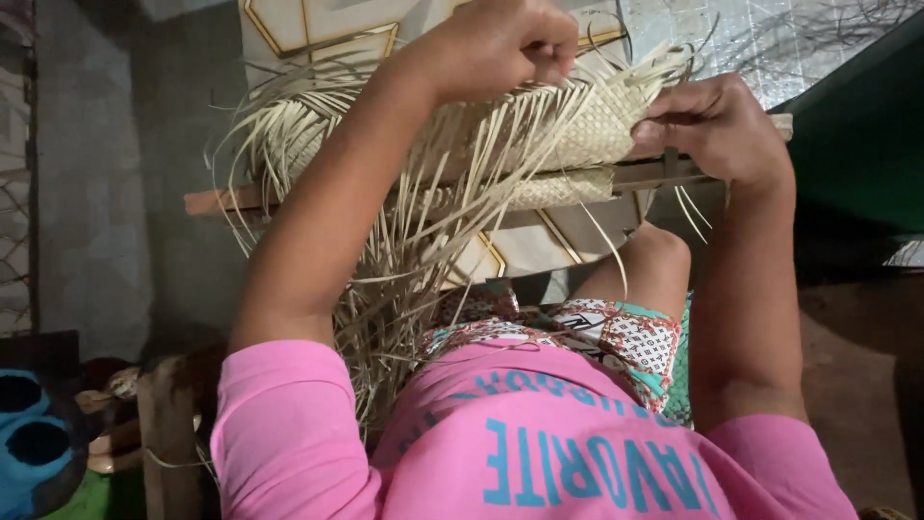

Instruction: The person weaves a basket by hand using dried palm fibers. They interlace the fibers through a wooden frame, periodically lifting and rotating the basket to continue weaving around its circumference.

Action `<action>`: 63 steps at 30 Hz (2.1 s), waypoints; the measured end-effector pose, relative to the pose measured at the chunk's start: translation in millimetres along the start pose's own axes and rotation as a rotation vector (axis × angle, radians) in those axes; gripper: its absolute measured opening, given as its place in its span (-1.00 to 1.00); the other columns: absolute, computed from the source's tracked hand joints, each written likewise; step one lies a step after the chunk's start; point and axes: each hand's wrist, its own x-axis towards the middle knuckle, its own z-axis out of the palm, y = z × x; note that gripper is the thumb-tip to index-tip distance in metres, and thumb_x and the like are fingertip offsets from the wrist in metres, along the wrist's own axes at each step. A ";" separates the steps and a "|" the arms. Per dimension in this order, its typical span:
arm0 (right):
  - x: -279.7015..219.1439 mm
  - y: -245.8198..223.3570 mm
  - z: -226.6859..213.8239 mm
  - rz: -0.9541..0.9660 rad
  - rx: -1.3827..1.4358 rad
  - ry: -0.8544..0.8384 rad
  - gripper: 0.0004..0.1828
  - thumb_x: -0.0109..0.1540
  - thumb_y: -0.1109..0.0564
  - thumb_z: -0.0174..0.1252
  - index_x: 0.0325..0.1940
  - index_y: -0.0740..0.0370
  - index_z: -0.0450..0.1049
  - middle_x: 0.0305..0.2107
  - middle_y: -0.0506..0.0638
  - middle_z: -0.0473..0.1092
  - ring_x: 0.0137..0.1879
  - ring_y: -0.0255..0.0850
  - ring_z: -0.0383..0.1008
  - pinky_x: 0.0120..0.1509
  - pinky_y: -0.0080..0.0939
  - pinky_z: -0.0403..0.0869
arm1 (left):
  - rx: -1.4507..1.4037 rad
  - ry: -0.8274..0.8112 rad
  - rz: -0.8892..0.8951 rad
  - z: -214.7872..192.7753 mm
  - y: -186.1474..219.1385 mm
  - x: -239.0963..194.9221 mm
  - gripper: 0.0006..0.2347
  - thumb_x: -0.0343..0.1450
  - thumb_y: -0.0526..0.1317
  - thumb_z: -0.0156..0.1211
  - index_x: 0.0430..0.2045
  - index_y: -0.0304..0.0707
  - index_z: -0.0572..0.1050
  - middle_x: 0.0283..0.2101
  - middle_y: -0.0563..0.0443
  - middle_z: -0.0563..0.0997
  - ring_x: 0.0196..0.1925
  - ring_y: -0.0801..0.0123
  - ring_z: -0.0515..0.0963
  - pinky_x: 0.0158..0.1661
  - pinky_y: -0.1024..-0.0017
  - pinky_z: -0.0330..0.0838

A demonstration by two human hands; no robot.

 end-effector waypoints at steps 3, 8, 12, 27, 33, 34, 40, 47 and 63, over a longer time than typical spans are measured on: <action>-1.4 9.5 5.5 0.037 0.068 0.080 -0.93 0.33 0.38 0.27 -0.11 0.34 0.55 -0.21 0.10 0.54 -0.04 -0.18 0.59 0.12 -0.20 0.65 | 0.143 0.045 0.062 5.3 -4.8 4.5 -0.67 0.13 -0.58 -0.06 -0.47 -0.07 0.52 -0.46 0.18 0.53 -0.43 0.37 0.47 -0.47 0.30 0.18; -0.9 11.4 9.1 0.115 0.151 0.141 -0.92 0.33 0.37 0.26 -0.11 0.34 0.54 -0.24 0.07 0.52 -0.03 -0.18 0.60 0.11 -0.21 0.67 | 0.611 0.039 0.063 10.5 21.1 8.1 -0.80 0.05 -0.57 0.01 -0.67 -0.24 0.31 -0.57 0.01 0.39 -0.57 0.15 0.36 -0.61 0.15 0.02; 1.4 6.9 9.1 0.069 0.129 0.114 -0.94 0.35 0.37 0.25 -0.10 0.34 0.55 -0.24 0.08 0.52 -0.06 -0.19 0.58 0.11 -0.21 0.66 | 0.743 0.109 0.141 15.1 13.1 9.3 -0.78 0.07 -0.57 0.18 -0.60 -0.21 0.49 -0.58 0.05 0.45 -0.58 0.19 0.42 -0.72 0.19 0.12; -1.2 22.6 3.8 -0.002 0.137 0.080 -0.89 0.35 0.41 0.21 -0.06 0.35 0.54 -0.17 0.12 0.53 0.00 -0.16 0.60 0.15 -0.17 0.67 | 0.638 0.041 0.183 -2.9 12.7 -4.3 -0.87 0.11 -0.45 0.19 -0.61 -0.22 0.43 -0.51 -0.04 0.46 -0.48 0.06 0.49 -0.57 0.13 0.13; -1.7 23.5 2.4 -0.028 0.098 0.078 -0.89 0.36 0.42 0.21 -0.05 0.38 0.54 -0.20 0.16 0.53 -0.03 -0.15 0.59 0.09 -0.21 0.64 | 0.282 0.001 -0.234 -27.9 65.1 -20.4 -0.79 0.46 -0.25 0.00 -0.63 -0.14 0.28 -0.54 0.12 0.23 -0.52 0.37 0.17 -0.51 0.25 -0.07; -2.1 24.5 2.4 -0.042 0.092 0.083 -0.89 0.36 0.41 0.23 -0.04 0.37 0.54 -0.20 0.17 0.53 -0.04 -0.14 0.59 0.07 -0.20 0.64 | 0.014 0.000 -0.496 -35.3 79.9 -23.7 -0.72 0.51 -0.04 -0.09 -0.64 0.02 0.17 -0.52 0.21 0.14 -0.51 0.45 0.01 -0.44 0.27 -0.14; -2.1 2.4 5.6 0.014 0.064 0.086 -0.98 0.35 0.38 0.26 -0.16 0.38 0.56 -0.28 0.12 0.53 -0.14 -0.23 0.56 -0.06 -0.34 0.56 | 0.418 0.224 0.029 -20.3 28.0 -27.2 -0.58 0.07 -0.81 -0.13 -0.60 -0.16 0.16 -0.56 0.15 0.19 -0.56 0.38 0.19 -0.52 0.31 -0.06; -3.6 9.6 3.7 0.008 0.078 0.081 -0.94 0.34 0.41 0.24 -0.11 0.40 0.56 -0.24 0.16 0.53 -0.12 -0.19 0.58 -0.03 -0.30 0.59 | 0.379 0.225 0.026 -3.0 35.4 -15.4 -0.79 0.24 -0.58 0.30 -0.54 -0.17 0.60 -0.27 0.03 0.49 -0.19 0.14 0.44 -0.41 0.31 0.30; -0.2 4.5 3.0 0.070 0.075 0.074 -0.96 0.33 0.37 0.28 -0.14 0.36 0.56 -0.27 0.10 0.53 -0.10 -0.22 0.58 0.04 -0.31 0.62 | 0.308 0.086 0.032 2.4 22.1 -7.0 -0.83 0.36 -0.40 0.31 -0.43 0.06 0.68 -0.32 0.25 0.65 -0.01 0.07 0.56 -0.03 -0.23 0.28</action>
